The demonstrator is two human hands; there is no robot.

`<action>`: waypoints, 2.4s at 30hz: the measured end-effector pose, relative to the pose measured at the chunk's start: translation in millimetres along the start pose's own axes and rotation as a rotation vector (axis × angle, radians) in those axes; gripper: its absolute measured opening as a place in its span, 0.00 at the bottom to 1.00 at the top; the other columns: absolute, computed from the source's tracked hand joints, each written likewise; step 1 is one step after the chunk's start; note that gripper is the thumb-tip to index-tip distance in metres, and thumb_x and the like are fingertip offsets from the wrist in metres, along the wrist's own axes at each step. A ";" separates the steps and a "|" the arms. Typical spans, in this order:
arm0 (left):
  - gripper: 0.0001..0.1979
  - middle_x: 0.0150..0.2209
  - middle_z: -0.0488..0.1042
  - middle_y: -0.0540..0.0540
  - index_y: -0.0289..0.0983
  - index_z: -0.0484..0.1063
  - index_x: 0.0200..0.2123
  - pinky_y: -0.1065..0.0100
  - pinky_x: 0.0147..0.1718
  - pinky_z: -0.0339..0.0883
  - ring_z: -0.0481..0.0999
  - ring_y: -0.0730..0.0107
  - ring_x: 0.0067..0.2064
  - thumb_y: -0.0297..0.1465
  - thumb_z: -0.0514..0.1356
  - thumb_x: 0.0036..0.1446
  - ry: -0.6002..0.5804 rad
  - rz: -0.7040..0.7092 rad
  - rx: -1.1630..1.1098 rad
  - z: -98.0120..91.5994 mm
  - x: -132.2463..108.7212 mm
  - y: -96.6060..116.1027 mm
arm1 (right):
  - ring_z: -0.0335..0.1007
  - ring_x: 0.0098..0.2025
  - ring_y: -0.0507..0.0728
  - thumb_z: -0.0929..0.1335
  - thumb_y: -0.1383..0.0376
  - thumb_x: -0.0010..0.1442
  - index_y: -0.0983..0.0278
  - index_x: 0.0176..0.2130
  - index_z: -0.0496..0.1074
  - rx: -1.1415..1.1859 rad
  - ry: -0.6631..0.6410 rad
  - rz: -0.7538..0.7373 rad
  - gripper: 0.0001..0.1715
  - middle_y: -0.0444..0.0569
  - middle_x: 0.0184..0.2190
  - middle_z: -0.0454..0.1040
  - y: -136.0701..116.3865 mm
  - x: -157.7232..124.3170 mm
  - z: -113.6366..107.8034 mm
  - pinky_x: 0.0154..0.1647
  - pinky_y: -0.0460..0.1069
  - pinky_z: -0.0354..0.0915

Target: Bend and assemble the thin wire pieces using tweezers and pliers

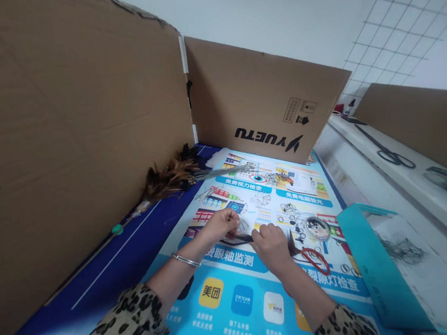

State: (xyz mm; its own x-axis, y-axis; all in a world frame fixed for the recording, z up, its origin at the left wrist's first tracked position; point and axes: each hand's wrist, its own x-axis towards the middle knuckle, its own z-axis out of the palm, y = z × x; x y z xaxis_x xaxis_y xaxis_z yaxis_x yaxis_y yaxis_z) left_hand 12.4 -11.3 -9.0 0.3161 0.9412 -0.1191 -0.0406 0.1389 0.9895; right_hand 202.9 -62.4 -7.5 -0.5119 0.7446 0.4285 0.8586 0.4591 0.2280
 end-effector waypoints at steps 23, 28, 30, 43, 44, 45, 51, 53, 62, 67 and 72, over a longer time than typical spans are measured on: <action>0.06 0.18 0.67 0.54 0.35 0.64 0.28 0.75 0.17 0.64 0.69 0.74 0.19 0.32 0.58 0.48 0.047 0.053 0.128 4.3 -1.7 6.6 | 0.60 0.36 0.58 0.67 0.57 0.56 0.62 0.33 0.67 0.068 -0.219 0.106 0.10 0.49 0.32 0.66 -7.8 0.7 -2.4 0.31 0.49 0.50; 0.05 0.18 0.68 0.53 0.35 0.65 0.29 0.75 0.17 0.63 0.69 0.75 0.19 0.31 0.57 0.49 0.036 0.094 0.202 4.5 -1.7 6.7 | 0.63 0.37 0.57 0.65 0.53 0.57 0.61 0.34 0.68 0.115 -0.325 0.153 0.14 0.48 0.32 0.68 -9.4 2.7 -3.3 0.30 0.48 0.52; 0.05 0.18 0.68 0.53 0.35 0.65 0.29 0.75 0.18 0.63 0.68 0.75 0.19 0.31 0.57 0.49 0.021 0.113 0.238 3.9 -1.8 5.9 | 0.65 0.36 0.57 0.64 0.51 0.57 0.61 0.34 0.68 0.134 -0.361 0.165 0.16 0.47 0.32 0.69 -9.2 3.8 -4.5 0.29 0.47 0.53; 0.03 0.23 0.70 0.51 0.37 0.71 0.27 0.74 0.25 0.59 0.68 0.73 0.26 0.29 0.57 0.49 -0.006 0.339 0.520 8.9 -10.7 16.3 | 0.67 0.29 0.53 0.60 0.48 0.58 0.60 0.32 0.71 0.346 -0.509 0.198 0.21 0.45 0.28 0.73 -3.0 9.3 -18.4 0.24 0.45 0.47; 0.03 0.24 0.70 0.51 0.37 0.71 0.27 0.74 0.26 0.59 0.68 0.73 0.26 0.28 0.57 0.50 -0.005 0.354 0.537 9.6 -11.7 17.8 | 0.66 0.27 0.52 0.61 0.48 0.57 0.60 0.31 0.71 0.392 -0.524 0.211 0.21 0.44 0.26 0.72 -1.9 9.9 -19.5 0.23 0.45 0.46; 0.03 0.24 0.70 0.51 0.37 0.71 0.27 0.74 0.26 0.58 0.68 0.72 0.27 0.28 0.57 0.50 -0.004 0.365 0.549 10.2 -12.9 19.3 | 0.65 0.26 0.51 0.61 0.48 0.57 0.60 0.29 0.71 0.442 -0.538 0.224 0.21 0.44 0.25 0.72 -0.7 10.5 -20.6 0.23 0.44 0.46; 0.07 0.29 0.72 0.48 0.38 0.72 0.30 0.72 0.32 0.60 0.69 0.70 0.31 0.26 0.54 0.53 -0.053 0.517 0.710 12.6 -21.8 27.4 | 0.57 0.21 0.48 0.62 0.47 0.55 0.63 0.23 0.69 0.762 -0.641 0.268 0.24 0.40 0.17 0.62 10.7 10.4 -21.9 0.22 0.43 0.46; 0.08 0.30 0.73 0.47 0.38 0.72 0.32 0.71 0.34 0.60 0.70 0.69 0.33 0.26 0.53 0.55 -0.073 0.555 0.760 12.8 -23.8 28.6 | 0.54 0.20 0.47 0.62 0.47 0.54 0.63 0.23 0.68 0.864 -0.679 0.275 0.24 0.39 0.17 0.60 14.9 9.5 -19.2 0.22 0.43 0.47; 0.10 0.33 0.72 0.45 0.39 0.72 0.36 0.69 0.37 0.60 0.70 0.65 0.38 0.30 0.50 0.57 -0.165 0.565 0.791 12.8 -28.5 28.7 | 0.52 0.20 0.47 0.65 0.47 0.51 0.66 0.22 0.69 1.108 -0.755 0.260 0.25 0.40 0.16 0.59 23.5 12.5 -16.3 0.21 0.43 0.48; 0.09 0.33 0.72 0.45 0.39 0.72 0.35 0.69 0.38 0.60 0.70 0.66 0.36 0.29 0.52 0.56 -0.119 0.541 0.733 8.9 -24.6 30.5 | 0.52 0.20 0.47 0.62 0.46 0.54 0.66 0.22 0.69 1.074 -0.696 0.254 0.27 0.39 0.16 0.59 19.2 11.2 -16.2 0.21 0.42 0.47; 0.06 0.26 0.71 0.50 0.38 0.70 0.31 0.72 0.30 0.62 0.71 0.71 0.26 0.31 0.54 0.53 0.052 0.347 0.539 -10.3 -6.8 23.1 | 0.53 0.20 0.47 0.60 0.43 0.54 0.64 0.21 0.65 0.794 -0.609 0.295 0.29 0.40 0.16 0.58 6.5 5.6 -12.6 0.21 0.43 0.43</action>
State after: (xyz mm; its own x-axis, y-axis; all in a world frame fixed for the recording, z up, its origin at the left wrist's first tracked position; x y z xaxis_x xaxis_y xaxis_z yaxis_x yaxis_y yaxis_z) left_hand -0.5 -11.3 13.8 0.3229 0.9193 0.2250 0.3542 -0.3378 0.8720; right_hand 206.0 -61.3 7.4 -0.4007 0.8963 -0.1899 0.8001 0.2414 -0.5492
